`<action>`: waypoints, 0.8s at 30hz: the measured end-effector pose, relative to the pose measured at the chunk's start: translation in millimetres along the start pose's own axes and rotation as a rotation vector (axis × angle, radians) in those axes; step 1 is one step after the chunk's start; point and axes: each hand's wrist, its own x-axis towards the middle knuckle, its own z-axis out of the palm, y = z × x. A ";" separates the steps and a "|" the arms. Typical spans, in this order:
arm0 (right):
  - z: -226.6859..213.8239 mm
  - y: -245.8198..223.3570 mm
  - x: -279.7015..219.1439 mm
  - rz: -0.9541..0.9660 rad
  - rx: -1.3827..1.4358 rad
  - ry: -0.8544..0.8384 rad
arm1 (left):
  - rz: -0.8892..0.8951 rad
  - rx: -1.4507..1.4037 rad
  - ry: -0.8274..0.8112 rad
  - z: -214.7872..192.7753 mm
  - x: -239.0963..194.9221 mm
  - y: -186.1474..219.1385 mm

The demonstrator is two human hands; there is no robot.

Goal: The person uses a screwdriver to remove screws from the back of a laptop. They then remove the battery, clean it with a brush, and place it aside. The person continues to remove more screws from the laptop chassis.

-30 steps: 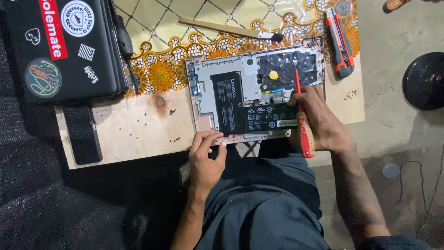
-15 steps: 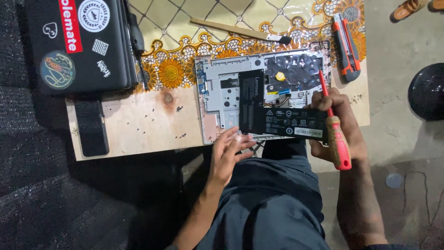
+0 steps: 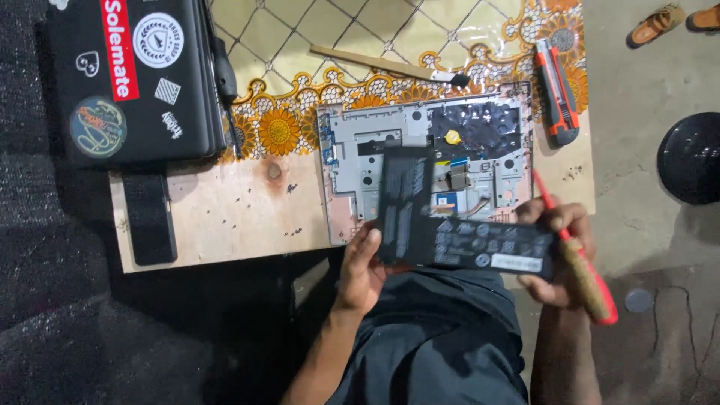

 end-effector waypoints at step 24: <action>-16.4 136.9 283.2 0.104 -1.849 -0.188 | -0.310 -0.760 -0.498 -18.0 -35.2 26.9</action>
